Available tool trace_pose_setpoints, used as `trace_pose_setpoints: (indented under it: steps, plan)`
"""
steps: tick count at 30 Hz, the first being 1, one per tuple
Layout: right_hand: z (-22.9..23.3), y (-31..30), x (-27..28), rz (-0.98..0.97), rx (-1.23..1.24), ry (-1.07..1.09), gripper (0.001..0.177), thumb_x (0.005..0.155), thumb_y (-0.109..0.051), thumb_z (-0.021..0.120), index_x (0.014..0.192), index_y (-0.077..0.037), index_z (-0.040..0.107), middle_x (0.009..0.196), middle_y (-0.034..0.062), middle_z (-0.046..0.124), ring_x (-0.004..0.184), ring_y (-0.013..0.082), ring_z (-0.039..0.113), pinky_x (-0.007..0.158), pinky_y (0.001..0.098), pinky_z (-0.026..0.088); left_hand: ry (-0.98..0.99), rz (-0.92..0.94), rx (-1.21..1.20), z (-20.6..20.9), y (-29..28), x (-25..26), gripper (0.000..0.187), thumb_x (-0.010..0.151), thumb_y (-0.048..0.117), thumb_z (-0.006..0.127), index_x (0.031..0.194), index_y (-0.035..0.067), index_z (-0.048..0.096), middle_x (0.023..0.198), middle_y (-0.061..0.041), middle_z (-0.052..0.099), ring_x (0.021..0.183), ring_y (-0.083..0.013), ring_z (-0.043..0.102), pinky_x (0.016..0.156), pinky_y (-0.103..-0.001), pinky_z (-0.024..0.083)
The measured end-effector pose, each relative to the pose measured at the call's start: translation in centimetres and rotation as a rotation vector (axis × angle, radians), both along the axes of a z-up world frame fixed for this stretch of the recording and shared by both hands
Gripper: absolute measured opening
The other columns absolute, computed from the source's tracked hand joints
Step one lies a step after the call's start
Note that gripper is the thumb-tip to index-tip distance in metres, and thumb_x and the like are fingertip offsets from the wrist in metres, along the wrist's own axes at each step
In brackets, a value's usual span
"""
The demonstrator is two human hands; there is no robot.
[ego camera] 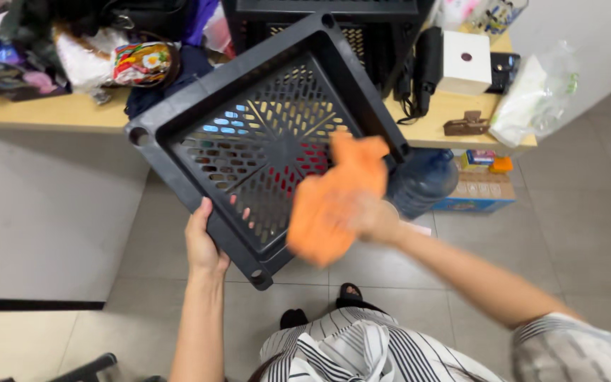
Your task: The person assembles a black plastic storage rack by snapping together side panels and shelves, then wipes the surfaces with an orange cloth. After assembly, the person places several packaged items into the top shelf of the rack.
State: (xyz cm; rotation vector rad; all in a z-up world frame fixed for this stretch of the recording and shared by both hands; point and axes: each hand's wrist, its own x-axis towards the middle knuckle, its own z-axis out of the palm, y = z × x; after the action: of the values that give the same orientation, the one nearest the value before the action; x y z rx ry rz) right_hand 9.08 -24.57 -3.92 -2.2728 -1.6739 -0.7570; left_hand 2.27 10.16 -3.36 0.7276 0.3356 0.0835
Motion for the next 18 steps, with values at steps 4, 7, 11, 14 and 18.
trace_pose_setpoints:
  steps: [4, 7, 11, 14, 18]
  plan:
    - [0.8, -3.8, 4.4, -0.460, 0.210, 0.054, 0.055, 0.069, 0.001, 0.064, 0.122, -0.014, 0.074, 0.133, 0.0163, 0.064, 0.113, 0.0372, 0.058, 0.094, 0.0467, 0.049, -0.105, 0.042, 0.055, 1.5, -1.6, -0.1, 0.037, 0.094, 0.028, 0.058, 0.120, 0.003, 0.057, 0.112, -0.015, 0.067, 0.091, -0.0353, 0.070, 0.074, -0.050, 0.060]
    - [-1.0, 0.2, 2.8, -0.518, 0.430, 0.236, 0.062, 0.065, 0.008, 0.061, 0.123, -0.010, 0.069, 0.132, 0.0206, 0.060, 0.121, 0.0409, 0.057, 0.098, 0.0460, 0.050, -0.202, 0.089, 0.131, 1.8, -3.5, 0.1, 0.037, 0.090, 0.013, 0.062, 0.123, -0.003, 0.057, 0.112, -0.019, 0.067, 0.090, -0.0352, 0.068, 0.076, -0.048, 0.060]
    - [-4.4, 5.3, 1.1, -0.423, 0.423, 0.469, 0.064, 0.066, 0.011, 0.057, 0.128, -0.006, 0.062, 0.127, 0.0237, 0.057, 0.121, 0.0435, 0.055, 0.098, 0.0448, 0.050, -0.417, 0.122, 0.421, 2.4, -4.7, -0.4, 0.036, 0.088, 0.002, 0.066, 0.122, -0.011, 0.060, 0.116, -0.017, 0.066, 0.116, -0.0275, 0.068, 0.096, -0.044, 0.062]
    - [-3.9, 2.9, 3.5, -0.502, 0.356, 0.427, 0.043, 0.083, 0.002, 0.058, 0.126, -0.005, 0.060, 0.124, 0.0208, 0.057, 0.117, 0.0400, 0.057, 0.098, 0.0436, 0.049, -0.450, 0.130, 0.505, 3.0, -4.3, -1.5, 0.040, 0.085, 0.003, 0.070, 0.121, -0.013, 0.060, 0.112, -0.018, 0.067, 0.118, -0.0268, 0.068, 0.101, -0.044, 0.059]
    - [-4.0, -0.9, 5.6, -0.718, 0.346, 0.125, 0.047, 0.087, -0.001, 0.062, 0.133, -0.006, 0.060, 0.129, 0.0174, 0.060, 0.121, 0.0406, 0.058, 0.102, 0.0454, 0.048, -0.521, 0.128, 0.541, 3.4, -3.9, -2.9, 0.044, 0.083, 0.006, 0.074, 0.121, -0.013, 0.059, 0.121, -0.022, 0.069, 0.114, -0.0271, 0.068, 0.106, -0.043, 0.056]
